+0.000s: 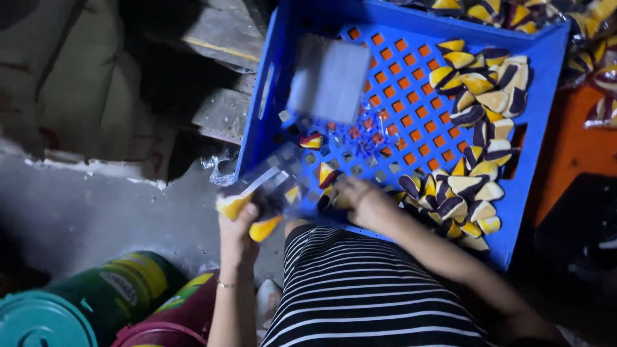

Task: Packing individual fortune cookies from a large storage crate into plastic bags.

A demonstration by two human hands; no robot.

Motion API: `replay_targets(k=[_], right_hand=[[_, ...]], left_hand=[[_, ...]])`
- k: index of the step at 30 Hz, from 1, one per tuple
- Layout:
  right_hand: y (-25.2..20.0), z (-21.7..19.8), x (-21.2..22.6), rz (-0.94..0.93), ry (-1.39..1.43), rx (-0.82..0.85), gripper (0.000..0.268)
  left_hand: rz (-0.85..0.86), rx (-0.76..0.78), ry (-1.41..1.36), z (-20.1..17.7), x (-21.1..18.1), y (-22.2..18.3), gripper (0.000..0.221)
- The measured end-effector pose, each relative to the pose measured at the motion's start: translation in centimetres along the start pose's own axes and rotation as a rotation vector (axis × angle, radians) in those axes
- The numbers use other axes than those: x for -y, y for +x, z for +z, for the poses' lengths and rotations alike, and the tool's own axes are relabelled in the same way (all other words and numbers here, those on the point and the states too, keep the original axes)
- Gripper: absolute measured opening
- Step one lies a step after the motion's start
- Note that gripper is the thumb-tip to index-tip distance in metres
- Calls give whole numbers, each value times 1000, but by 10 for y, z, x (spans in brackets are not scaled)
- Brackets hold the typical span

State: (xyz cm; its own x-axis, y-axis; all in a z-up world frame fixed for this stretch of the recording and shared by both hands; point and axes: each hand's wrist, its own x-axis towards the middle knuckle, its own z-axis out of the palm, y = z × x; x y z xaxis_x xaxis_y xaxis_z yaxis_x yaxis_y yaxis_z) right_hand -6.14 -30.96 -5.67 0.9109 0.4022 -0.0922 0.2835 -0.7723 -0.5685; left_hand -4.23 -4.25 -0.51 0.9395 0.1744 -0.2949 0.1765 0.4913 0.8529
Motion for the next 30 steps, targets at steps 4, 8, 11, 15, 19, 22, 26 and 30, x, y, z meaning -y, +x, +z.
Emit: replay_targets(k=[4, 8, 11, 15, 19, 22, 26, 30], right_hand=[[22, -61, -34, 240, 356, -79, 31], [11, -37, -112, 77, 9, -340, 50], [-7, -18, -99, 38, -191, -436, 44], [-23, 43, -71, 312, -386, -219, 55], [-8, 14, -69, 309, -132, -272, 40], [-14, -20, -95, 190, -224, -324, 32], [-27, -30, -116, 0, -418, -410, 37], [-19, -8, -137, 239, -458, -588, 64]], left_hand=[[-39, 22, 0, 12, -12, -24, 54], [-72, 38, -45, 26, -20, -31, 49], [-104, 54, -31, 30, -28, -31, 46], [-133, 118, -19, 51, -43, -23, 46], [-170, 196, -16, 35, -22, -5, 48], [-212, 275, 4, 35, -26, 6, 46], [-259, 346, 13, 30, -19, 24, 46], [-293, 405, 31, 8, 8, 53, 51]])
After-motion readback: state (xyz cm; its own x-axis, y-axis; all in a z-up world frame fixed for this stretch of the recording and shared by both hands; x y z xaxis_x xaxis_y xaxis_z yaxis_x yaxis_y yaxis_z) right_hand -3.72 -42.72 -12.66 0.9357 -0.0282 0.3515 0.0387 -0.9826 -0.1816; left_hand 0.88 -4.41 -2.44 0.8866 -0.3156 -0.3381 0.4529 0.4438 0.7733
